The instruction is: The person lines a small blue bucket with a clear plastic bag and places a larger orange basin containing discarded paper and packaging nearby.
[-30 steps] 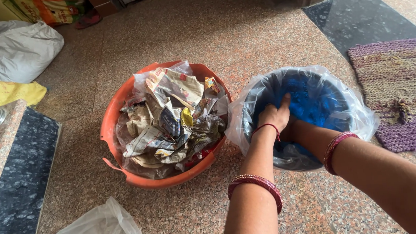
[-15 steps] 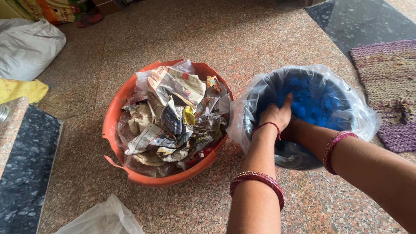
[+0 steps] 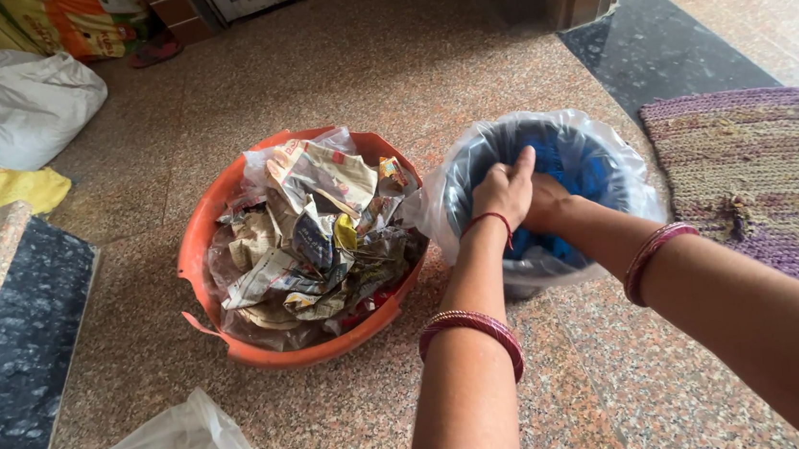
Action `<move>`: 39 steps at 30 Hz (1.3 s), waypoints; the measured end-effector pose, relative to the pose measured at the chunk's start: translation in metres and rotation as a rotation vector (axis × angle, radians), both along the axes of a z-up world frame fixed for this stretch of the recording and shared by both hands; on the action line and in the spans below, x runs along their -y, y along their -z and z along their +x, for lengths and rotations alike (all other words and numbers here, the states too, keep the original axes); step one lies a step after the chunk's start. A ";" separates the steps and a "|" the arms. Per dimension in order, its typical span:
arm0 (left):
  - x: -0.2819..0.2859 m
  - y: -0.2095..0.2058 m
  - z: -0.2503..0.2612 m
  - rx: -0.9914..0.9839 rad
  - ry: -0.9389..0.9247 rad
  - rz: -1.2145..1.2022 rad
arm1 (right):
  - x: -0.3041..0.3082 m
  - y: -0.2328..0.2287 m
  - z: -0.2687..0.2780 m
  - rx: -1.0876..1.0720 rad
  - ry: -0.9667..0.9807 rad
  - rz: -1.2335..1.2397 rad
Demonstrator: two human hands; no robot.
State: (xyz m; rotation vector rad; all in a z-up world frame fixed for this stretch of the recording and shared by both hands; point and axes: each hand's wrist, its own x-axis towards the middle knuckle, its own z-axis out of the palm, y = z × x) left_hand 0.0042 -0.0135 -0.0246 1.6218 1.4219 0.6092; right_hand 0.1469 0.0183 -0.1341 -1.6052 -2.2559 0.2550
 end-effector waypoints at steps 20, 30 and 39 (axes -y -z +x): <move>-0.041 -0.082 -0.070 -0.010 -0.007 0.090 | 0.011 -0.243 -0.058 -0.367 0.402 -0.617; -0.036 -0.103 -0.157 0.234 -0.085 0.010 | 0.024 -0.259 -0.130 -0.559 0.154 -0.663; -0.052 -0.053 -0.215 -0.103 -0.278 0.231 | 0.012 -0.226 -0.200 -0.211 0.064 -0.445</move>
